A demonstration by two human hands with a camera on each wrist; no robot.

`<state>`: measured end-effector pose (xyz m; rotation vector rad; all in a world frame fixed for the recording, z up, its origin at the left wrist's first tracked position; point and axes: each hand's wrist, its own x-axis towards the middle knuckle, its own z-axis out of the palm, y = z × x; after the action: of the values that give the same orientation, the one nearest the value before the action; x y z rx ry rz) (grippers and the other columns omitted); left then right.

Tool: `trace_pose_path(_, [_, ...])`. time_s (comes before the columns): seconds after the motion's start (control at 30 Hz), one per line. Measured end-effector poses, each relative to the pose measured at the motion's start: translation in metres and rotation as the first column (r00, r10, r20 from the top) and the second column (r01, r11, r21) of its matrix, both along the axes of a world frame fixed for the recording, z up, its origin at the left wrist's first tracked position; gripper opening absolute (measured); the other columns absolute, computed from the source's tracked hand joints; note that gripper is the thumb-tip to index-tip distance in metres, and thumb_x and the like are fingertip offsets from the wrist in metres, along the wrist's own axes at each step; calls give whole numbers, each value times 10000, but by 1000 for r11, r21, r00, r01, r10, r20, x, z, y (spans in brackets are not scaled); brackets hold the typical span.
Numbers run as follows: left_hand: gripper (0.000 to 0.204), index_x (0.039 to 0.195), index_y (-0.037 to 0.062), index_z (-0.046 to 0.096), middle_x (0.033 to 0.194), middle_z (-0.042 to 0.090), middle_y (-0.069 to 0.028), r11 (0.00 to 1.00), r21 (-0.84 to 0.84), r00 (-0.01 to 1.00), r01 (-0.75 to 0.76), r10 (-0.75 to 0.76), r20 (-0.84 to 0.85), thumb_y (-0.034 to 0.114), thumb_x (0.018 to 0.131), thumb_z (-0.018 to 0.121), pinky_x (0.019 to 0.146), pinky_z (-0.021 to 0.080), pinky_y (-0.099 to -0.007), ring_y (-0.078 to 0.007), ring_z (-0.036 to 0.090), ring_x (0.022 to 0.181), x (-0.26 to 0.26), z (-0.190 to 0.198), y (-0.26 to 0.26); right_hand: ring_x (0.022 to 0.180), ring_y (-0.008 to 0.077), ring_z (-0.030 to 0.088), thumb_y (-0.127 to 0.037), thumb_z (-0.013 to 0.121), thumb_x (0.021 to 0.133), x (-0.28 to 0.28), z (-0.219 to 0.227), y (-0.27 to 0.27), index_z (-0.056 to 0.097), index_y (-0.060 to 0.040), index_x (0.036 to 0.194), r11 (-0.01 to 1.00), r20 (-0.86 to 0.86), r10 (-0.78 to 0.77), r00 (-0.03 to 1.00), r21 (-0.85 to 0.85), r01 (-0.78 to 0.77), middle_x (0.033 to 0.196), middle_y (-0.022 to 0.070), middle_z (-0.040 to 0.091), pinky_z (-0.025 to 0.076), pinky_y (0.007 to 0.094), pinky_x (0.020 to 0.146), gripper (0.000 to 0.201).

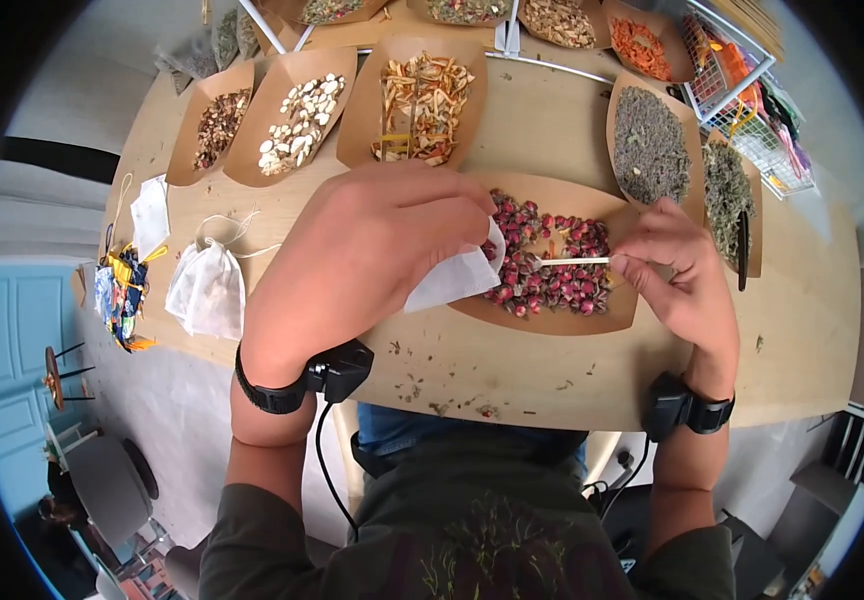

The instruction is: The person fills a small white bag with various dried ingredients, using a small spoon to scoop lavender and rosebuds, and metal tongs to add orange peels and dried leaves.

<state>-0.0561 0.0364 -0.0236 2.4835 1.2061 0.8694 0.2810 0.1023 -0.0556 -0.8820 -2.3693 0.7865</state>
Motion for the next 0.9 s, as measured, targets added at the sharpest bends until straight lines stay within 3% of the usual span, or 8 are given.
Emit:
trace_pose_path(0.3, [104,1003,29,761,1140,803,-107,999,37,999,12,-14,45,38,907,800,847,605,-435,-348,760,1008,-1,-3,0,811,238,557,9,820,890,-9,11,-6,819,-1,951,1000,-146,-25,989,-11,23,815,88,707,437,390,774,62])
trace_pose_path(0.37, [110,997,27,754,1138,802,-110,1000,19,1000,19,-20,24,36,901,808,841,605,-442,-357,758,994,-1,-5,0,812,257,564,14,834,858,-23,15,-12,814,8,948,999,-133,-21,991,36,26,824,88,704,453,400,762,92])
trace_pose_path(0.47, [108,988,29,750,1134,801,-110,1000,6,1000,12,-12,19,43,898,809,830,605,-446,-362,757,984,0,-6,-1,824,296,598,44,824,798,-40,16,-22,803,17,937,966,-113,44,993,258,-13,827,93,686,487,419,779,143])
trace_pose_path(0.6, [107,988,32,752,1139,802,-107,1000,28,1000,0,-1,21,54,899,808,823,605,-448,-361,756,973,0,-3,1,799,282,579,60,803,797,-19,25,-12,793,21,922,949,-114,-49,992,305,82,800,93,657,461,412,751,131])
trace_pose_path(0.77, [96,990,39,763,1150,808,-106,999,30,1000,18,-18,1,51,902,798,825,606,-446,-356,761,986,-1,-5,0,746,262,520,77,765,770,29,31,-7,764,25,865,991,82,-98,992,96,90,730,86,608,398,405,712,109])
trace_pose_path(0.9, [88,987,40,767,1147,809,-108,1000,21,1000,17,-17,6,48,904,793,828,608,-443,-355,763,993,0,-4,2,751,296,540,78,738,756,26,27,-5,763,19,852,999,125,-27,992,26,24,722,95,630,422,429,722,115])
